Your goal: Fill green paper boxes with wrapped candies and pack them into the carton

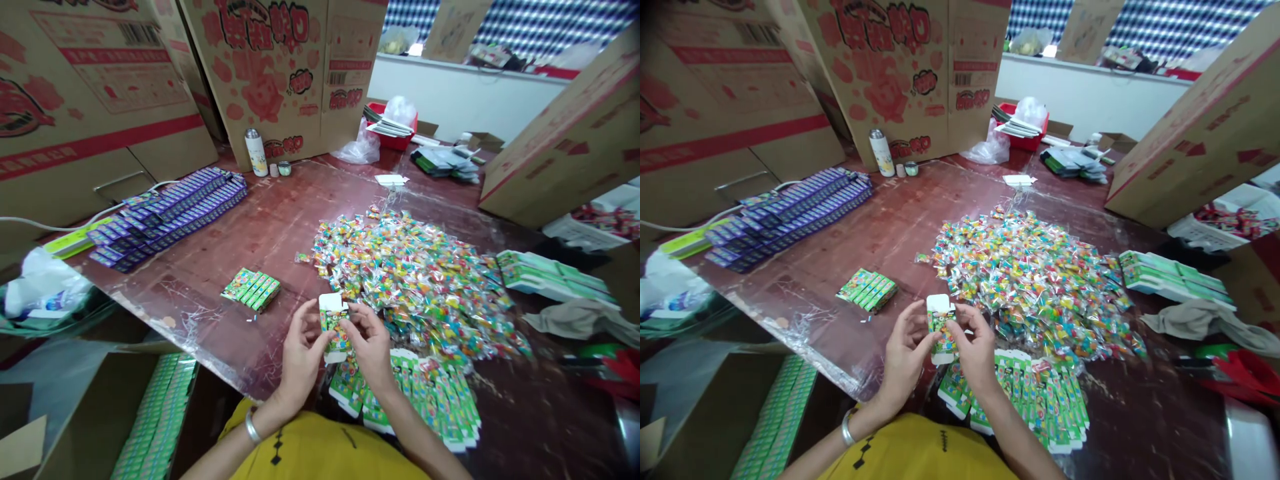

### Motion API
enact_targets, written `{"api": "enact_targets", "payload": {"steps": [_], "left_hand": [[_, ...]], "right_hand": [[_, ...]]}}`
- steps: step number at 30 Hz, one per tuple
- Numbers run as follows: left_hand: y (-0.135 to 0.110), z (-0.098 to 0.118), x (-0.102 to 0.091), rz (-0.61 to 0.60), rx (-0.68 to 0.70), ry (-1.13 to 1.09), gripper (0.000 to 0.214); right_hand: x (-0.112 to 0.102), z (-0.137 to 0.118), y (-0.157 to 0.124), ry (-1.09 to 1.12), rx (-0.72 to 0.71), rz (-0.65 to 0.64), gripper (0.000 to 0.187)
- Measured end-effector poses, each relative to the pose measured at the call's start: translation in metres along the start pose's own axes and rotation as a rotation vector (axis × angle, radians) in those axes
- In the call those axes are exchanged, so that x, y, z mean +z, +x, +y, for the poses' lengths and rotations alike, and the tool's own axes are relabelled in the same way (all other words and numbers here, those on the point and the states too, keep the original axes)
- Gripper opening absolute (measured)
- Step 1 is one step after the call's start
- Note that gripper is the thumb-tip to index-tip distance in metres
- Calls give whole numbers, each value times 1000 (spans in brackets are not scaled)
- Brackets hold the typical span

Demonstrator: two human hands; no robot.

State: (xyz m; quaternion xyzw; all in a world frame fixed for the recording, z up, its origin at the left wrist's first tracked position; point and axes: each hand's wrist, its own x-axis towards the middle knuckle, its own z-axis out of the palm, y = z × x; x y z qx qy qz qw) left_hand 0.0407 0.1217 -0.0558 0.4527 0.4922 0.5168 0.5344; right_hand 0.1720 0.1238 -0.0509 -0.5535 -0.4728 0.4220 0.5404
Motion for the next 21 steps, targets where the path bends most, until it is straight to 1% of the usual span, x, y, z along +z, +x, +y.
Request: {"api": "enact_targets", "payload": {"steps": [2, 3, 6, 9, 12, 14, 18, 19, 21], "left_hand": [[-1, 0, -3, -71, 31, 87, 56], [-1, 0, -5, -112, 41, 119, 54], [2, 4, -12, -211, 56, 153, 44], [9, 12, -19, -346, 22, 131, 34], [15, 19, -24, -447, 1, 106, 28], [17, 22, -24, -453, -4, 78, 27], [17, 24, -21, -335, -27, 30, 27], [16, 25, -21, -318, -37, 25, 27], [15, 26, -21, -311, -54, 23, 27]], "right_hand": [[2, 3, 1, -3, -67, 39, 33], [3, 4, 1, -33, -104, 46, 34], [2, 7, 1, -128, -158, 19, 27], [-3, 6, 2, -168, -165, -48, 13], [-8, 4, 5, -199, -198, -86, 15], [-9, 2, 7, -180, -196, -96, 16], [-4, 0, 10, 30, -125, -70, 12], [-3, -1, 11, 76, -111, -78, 14], [-2, -4, 12, 122, -97, -137, 16]]}}
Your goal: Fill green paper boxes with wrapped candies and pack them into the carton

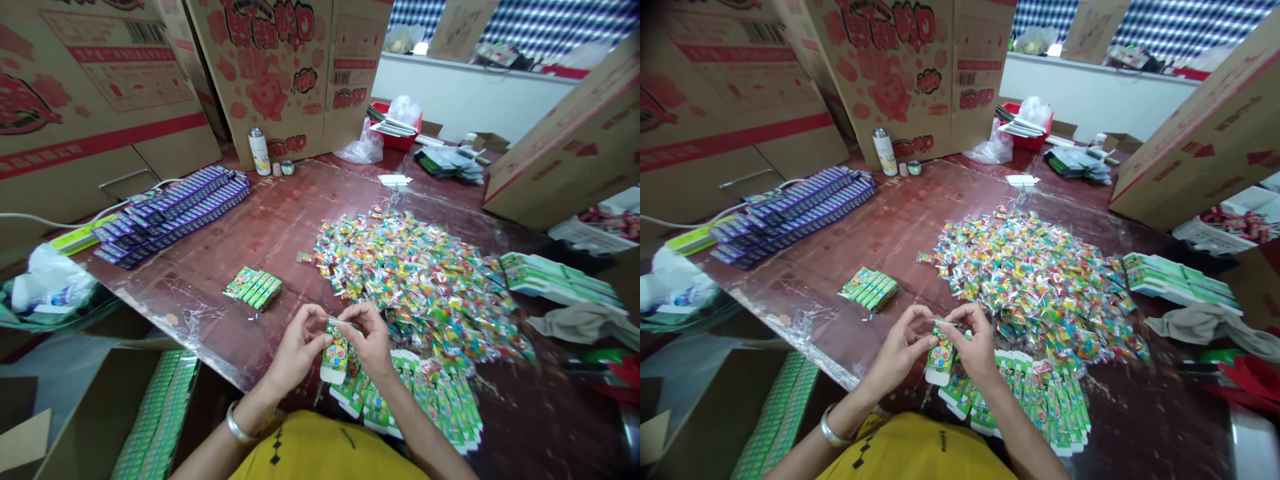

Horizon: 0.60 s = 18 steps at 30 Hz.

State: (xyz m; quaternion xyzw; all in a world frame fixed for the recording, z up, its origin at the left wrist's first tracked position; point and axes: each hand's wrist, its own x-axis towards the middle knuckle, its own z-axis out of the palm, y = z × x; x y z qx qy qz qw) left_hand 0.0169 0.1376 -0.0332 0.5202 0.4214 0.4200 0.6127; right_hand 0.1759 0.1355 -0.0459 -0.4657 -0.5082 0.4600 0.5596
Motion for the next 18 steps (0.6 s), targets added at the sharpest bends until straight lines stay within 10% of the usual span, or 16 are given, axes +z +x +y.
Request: {"api": "enact_targets", "payload": {"steps": [12, 18], "left_hand": [[-6, 0, -6, -88, -21, 81, 34], [-5, -2, -8, -115, -14, 64, 43]], "right_hand": [[-15, -1, 10, -35, 269, -113, 23], [-12, -5, 7, -229, 105, -96, 27]]}}
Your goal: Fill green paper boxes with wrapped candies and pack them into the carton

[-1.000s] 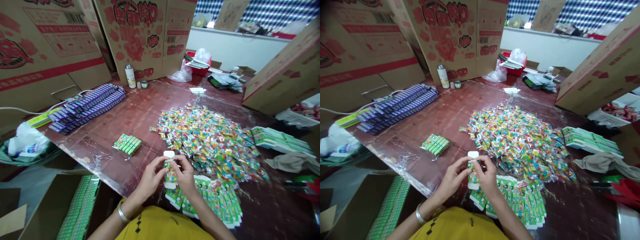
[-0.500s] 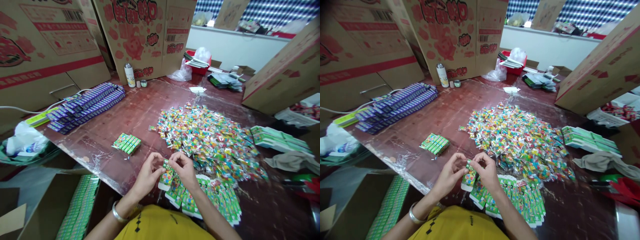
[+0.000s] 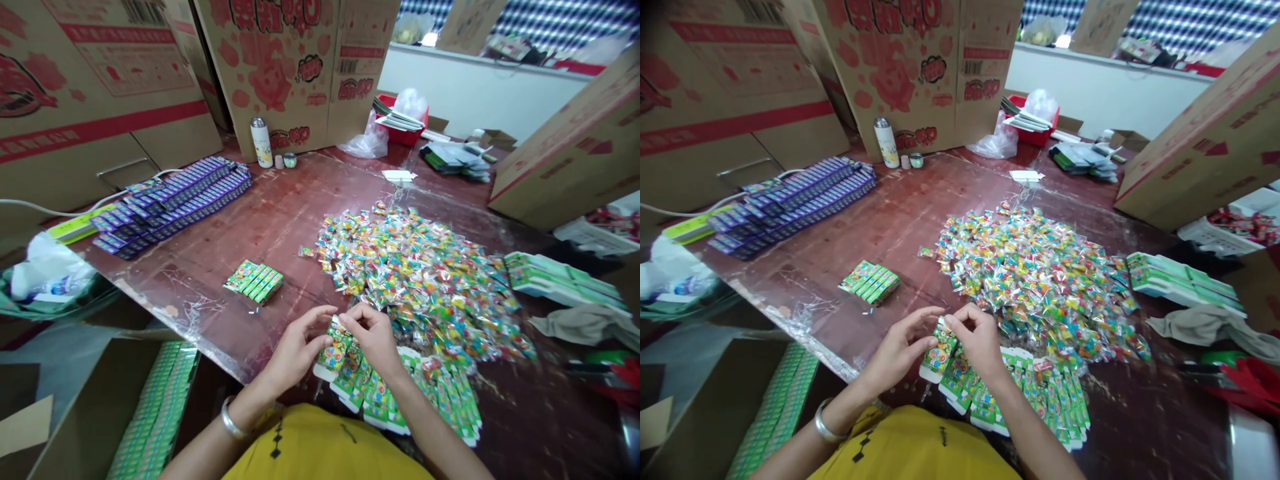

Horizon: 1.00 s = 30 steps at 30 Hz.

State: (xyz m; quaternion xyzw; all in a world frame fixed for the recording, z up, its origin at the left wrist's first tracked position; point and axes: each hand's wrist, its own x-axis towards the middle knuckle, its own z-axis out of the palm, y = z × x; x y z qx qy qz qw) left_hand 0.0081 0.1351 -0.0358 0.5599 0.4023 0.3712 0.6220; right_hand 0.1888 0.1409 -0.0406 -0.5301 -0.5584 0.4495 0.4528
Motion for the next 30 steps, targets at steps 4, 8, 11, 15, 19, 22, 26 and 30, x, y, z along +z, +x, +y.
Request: {"api": "enact_targets", "payload": {"steps": [4, 8, 11, 15, 19, 22, 26, 30], "left_hand": [[3, -7, -2, 72, 9, -66, 32], [7, -14, 0, 145, -14, -146, 26], [9, -17, 0, 155, -33, -146, 25], [8, -20, -12, 115, -72, 31, 23], [4, -22, -26, 149, -221, -24, 29], [0, -19, -29, 206, -322, -177, 41], [-1, -17, -29, 172, -315, -201, 39], [0, -22, -30, 144, -239, 12, 27]], "right_hand": [[-4, -9, -9, -183, -127, -164, 23], [-6, -11, -18, -485, -209, -309, 88], [-5, -11, -20, -614, -250, -332, 83], [-13, -13, -9, -637, -253, -483, 93], [-27, -1, 19, -841, -221, -220, 59], [-30, 19, 41, -1108, -297, 6, 18], [-31, 37, 54, -1135, -438, 64, 11], [-38, 25, 50, -882, -398, 195, 14]]}}
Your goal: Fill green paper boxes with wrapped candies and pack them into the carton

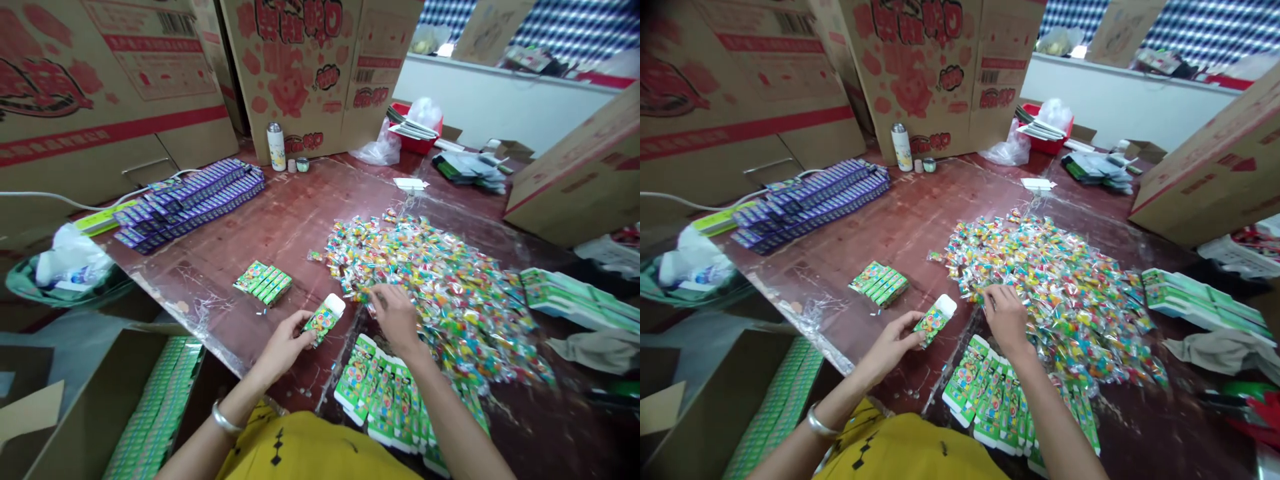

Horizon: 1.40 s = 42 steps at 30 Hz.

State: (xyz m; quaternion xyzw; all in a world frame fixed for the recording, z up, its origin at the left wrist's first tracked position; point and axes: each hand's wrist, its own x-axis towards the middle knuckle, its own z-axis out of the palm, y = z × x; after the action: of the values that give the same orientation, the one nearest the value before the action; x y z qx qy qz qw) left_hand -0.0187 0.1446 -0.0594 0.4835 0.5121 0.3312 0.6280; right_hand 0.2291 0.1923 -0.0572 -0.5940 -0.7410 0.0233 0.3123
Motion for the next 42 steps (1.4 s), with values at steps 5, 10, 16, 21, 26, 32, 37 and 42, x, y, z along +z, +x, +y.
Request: {"api": "enact_targets", "payload": {"steps": [5, 10, 16, 21, 26, 32, 37, 42], "left_hand": [[3, -3, 7, -10, 128, 151, 24], [1, 7, 13, -59, 182, 140, 24], [-4, 13, 23, -96, 241, 75, 29], [-4, 16, 31, 13, 239, -63, 36], [-8, 21, 38, 66, 257, -181, 52], [-9, 20, 40, -39, 251, -100, 32], [-7, 21, 40, -12, 259, -155, 35], [-8, 17, 44, 60, 223, -190, 38]], "right_hand": [[-35, -22, 3, 305, 175, -111, 19], [-46, -40, 6, 190, 42, -284, 13], [-34, -52, 8, 272, -94, -309, 15], [-30, -59, -3, 612, 51, -317, 22], [-16, -61, -29, 894, 293, -279, 37], [-12, -65, -33, 822, 251, -151, 16], [-10, -68, -32, 944, 293, -98, 9], [-8, -69, -28, 982, 325, -151, 15]]}}
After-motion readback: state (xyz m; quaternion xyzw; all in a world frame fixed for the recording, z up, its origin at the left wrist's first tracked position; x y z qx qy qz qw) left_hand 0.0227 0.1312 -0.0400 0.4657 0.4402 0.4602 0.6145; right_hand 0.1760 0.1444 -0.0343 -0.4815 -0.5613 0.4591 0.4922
